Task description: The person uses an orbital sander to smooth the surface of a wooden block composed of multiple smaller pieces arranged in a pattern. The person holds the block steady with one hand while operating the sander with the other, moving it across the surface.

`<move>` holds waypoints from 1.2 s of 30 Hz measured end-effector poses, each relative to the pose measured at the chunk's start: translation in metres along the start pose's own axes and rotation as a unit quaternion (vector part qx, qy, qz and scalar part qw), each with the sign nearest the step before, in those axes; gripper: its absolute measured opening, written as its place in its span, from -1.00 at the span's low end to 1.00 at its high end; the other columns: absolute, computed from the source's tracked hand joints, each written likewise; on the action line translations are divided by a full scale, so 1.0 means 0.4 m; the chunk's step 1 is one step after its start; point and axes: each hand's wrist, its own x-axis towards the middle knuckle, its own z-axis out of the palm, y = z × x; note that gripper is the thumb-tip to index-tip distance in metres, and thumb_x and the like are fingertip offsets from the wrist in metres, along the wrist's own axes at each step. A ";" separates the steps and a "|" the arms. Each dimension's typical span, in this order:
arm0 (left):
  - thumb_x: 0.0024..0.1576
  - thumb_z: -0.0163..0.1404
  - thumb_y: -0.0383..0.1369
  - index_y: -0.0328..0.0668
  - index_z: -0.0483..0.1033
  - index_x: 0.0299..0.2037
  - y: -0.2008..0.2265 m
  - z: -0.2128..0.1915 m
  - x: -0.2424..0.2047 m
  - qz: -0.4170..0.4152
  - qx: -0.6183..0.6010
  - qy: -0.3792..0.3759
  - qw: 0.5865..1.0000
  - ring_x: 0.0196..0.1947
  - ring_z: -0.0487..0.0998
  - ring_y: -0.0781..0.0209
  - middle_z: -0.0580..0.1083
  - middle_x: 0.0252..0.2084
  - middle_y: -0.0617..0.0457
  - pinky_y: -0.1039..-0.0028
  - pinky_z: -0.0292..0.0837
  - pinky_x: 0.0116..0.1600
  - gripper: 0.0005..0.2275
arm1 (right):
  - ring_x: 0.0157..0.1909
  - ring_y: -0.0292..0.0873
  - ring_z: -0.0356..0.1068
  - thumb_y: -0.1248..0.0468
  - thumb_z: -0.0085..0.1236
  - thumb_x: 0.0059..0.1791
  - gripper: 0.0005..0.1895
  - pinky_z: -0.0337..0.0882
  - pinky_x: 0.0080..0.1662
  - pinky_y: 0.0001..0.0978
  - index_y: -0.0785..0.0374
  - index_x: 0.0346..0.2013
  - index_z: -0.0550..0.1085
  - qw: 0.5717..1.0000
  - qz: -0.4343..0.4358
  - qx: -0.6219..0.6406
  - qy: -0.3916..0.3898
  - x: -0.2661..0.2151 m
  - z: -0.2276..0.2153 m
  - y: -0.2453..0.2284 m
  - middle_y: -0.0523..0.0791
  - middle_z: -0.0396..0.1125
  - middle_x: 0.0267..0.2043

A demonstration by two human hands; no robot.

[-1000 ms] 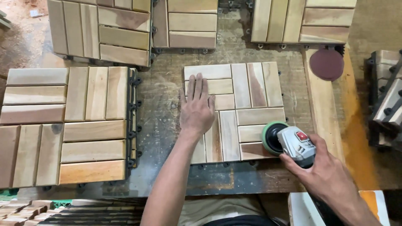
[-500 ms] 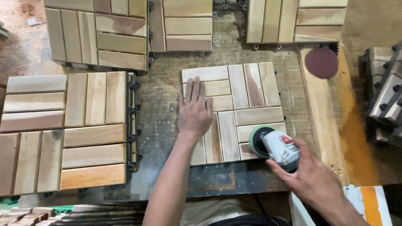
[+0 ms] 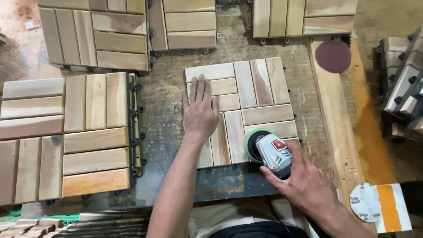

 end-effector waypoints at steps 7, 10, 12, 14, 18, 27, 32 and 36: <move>0.34 -0.43 -0.09 -0.10 -0.16 0.53 0.003 -0.011 0.007 -0.011 -0.011 -0.006 1.000 0.58 -0.37 0.20 -0.22 0.60 0.12 0.04 -0.49 0.55 -0.43 | 0.21 0.42 0.39 -0.38 0.03 -0.17 -0.05 0.38 0.14 0.20 -0.22 0.44 0.08 0.987 0.135 0.080 0.033 0.008 -0.116 0.067 0.24 0.43 0.13; 0.34 -0.43 -0.10 -0.10 -0.11 0.53 0.007 -0.010 0.006 -0.011 -0.021 -0.016 1.000 0.58 -0.34 0.19 -0.20 0.60 0.12 -0.02 -0.43 0.54 -0.44 | 0.32 0.36 0.30 -0.36 -0.03 -0.13 -0.01 0.34 0.21 0.24 -0.09 0.49 0.00 0.980 0.171 0.101 0.005 -0.009 -0.133 0.045 0.22 0.32 0.28; 0.35 -0.46 -0.08 -0.09 -0.17 0.53 0.006 -0.010 0.004 -0.012 -0.009 -0.015 1.000 0.58 -0.39 0.21 -0.25 0.60 0.13 0.02 -0.50 0.55 -0.44 | 0.12 0.23 0.51 -0.45 -0.21 -0.14 0.03 0.57 0.10 0.20 -0.18 0.52 -0.13 0.989 0.131 0.053 -0.039 -0.019 -0.114 0.016 0.14 0.44 0.08; 0.35 -0.45 -0.08 -0.08 -0.16 0.53 0.008 -0.006 0.004 -0.012 -0.010 -0.011 1.000 0.58 -0.38 0.22 -0.23 0.60 0.13 0.04 -0.50 0.56 -0.44 | 0.03 0.26 0.53 -0.44 -0.11 -0.15 0.01 0.55 0.07 0.22 -0.14 0.47 -0.05 0.996 0.070 0.048 0.001 -0.009 -0.045 0.023 0.14 0.48 -0.02; 0.35 -0.46 -0.08 -0.08 -0.12 0.53 0.002 0.001 -0.001 -0.006 -0.003 -0.002 1.000 0.58 -0.34 0.22 -0.20 0.60 0.14 0.03 -0.42 0.56 -0.45 | -0.16 0.32 0.57 -0.43 0.02 -0.14 -0.05 0.58 -0.03 0.32 -0.25 0.41 -0.06 0.999 0.003 0.050 0.008 -0.010 0.006 0.011 0.12 0.47 -0.11; 0.35 -0.41 -0.11 -0.13 -0.05 0.52 0.001 0.000 0.003 -0.005 -0.017 0.016 1.000 0.58 -0.30 0.19 -0.14 0.59 0.11 0.03 -0.38 0.55 -0.45 | 0.22 0.38 0.38 -0.40 -0.04 -0.15 -0.04 0.36 0.16 0.21 -0.11 0.44 0.06 0.988 0.120 0.093 0.035 0.000 -0.109 0.070 0.23 0.42 0.13; 0.34 -0.40 -0.12 -0.13 -0.04 0.51 0.003 -0.001 0.004 -0.006 -0.020 0.013 1.000 0.58 -0.29 0.19 -0.13 0.59 0.11 0.03 -0.38 0.55 -0.46 | 0.15 0.31 0.45 -0.44 -0.08 -0.15 -0.02 0.46 0.16 0.29 -0.22 0.46 -0.08 0.994 0.081 0.060 -0.027 -0.013 -0.058 0.009 0.14 0.40 0.11; 0.34 -0.37 -0.14 -0.11 -0.05 0.52 -0.003 0.004 0.005 0.000 -0.012 0.016 1.000 0.58 -0.29 0.18 -0.13 0.59 0.12 0.01 -0.38 0.55 -0.46 | -0.14 0.31 0.59 -0.41 0.02 -0.12 -0.08 0.62 -0.07 0.31 -0.20 0.38 -0.06 0.999 -0.015 0.039 0.001 -0.012 0.004 -0.002 0.10 0.44 0.04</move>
